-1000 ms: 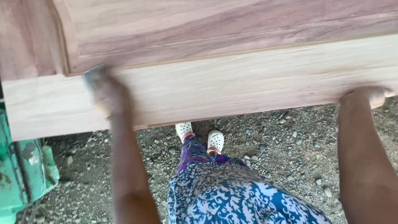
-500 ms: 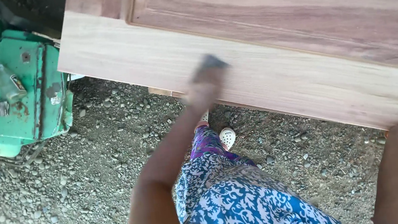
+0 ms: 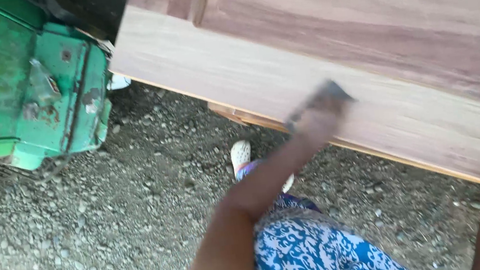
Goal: Scraping a wooden door panel with a hand scraper to smooth the surface.
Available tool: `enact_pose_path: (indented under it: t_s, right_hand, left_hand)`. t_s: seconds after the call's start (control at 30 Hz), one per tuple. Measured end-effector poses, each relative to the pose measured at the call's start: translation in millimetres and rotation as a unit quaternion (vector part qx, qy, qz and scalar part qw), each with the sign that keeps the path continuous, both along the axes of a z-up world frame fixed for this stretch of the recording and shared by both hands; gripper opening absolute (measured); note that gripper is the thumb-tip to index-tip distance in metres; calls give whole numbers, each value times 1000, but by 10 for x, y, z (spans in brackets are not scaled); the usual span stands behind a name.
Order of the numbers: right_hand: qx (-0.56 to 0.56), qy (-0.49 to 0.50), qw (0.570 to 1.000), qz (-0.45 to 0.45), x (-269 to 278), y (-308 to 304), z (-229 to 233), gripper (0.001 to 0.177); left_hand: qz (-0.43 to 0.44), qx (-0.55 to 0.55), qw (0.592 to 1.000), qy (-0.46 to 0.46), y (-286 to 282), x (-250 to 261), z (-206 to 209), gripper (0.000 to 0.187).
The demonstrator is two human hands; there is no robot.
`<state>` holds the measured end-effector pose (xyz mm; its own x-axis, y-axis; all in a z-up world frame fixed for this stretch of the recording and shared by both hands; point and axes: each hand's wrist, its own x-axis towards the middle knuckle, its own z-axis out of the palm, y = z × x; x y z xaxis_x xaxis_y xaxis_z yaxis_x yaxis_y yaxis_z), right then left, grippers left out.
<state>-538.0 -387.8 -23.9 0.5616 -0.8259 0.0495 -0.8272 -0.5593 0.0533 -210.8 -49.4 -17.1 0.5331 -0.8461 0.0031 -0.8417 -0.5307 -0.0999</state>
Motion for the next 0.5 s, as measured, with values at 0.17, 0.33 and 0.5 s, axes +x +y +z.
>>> enact_pose_path:
  t_s: [0.17, 0.33, 0.5]
  right_hand:
    - [-23, -107, 994, -3, 187, -167, -469, 57]
    - [-38, -206, 978, -7, 344, -169, -853, 54]
    - [-63, -307, 949, -16, 734, -91, -1108, 52]
  left_hand:
    - [-35, -28, 965, 259, 150, 98, 822, 41]
    - [183, -106, 964, 161, 1282, 1368, 343, 37]
    - [295, -110, 948, 44, 2348, 2521, 176, 32]
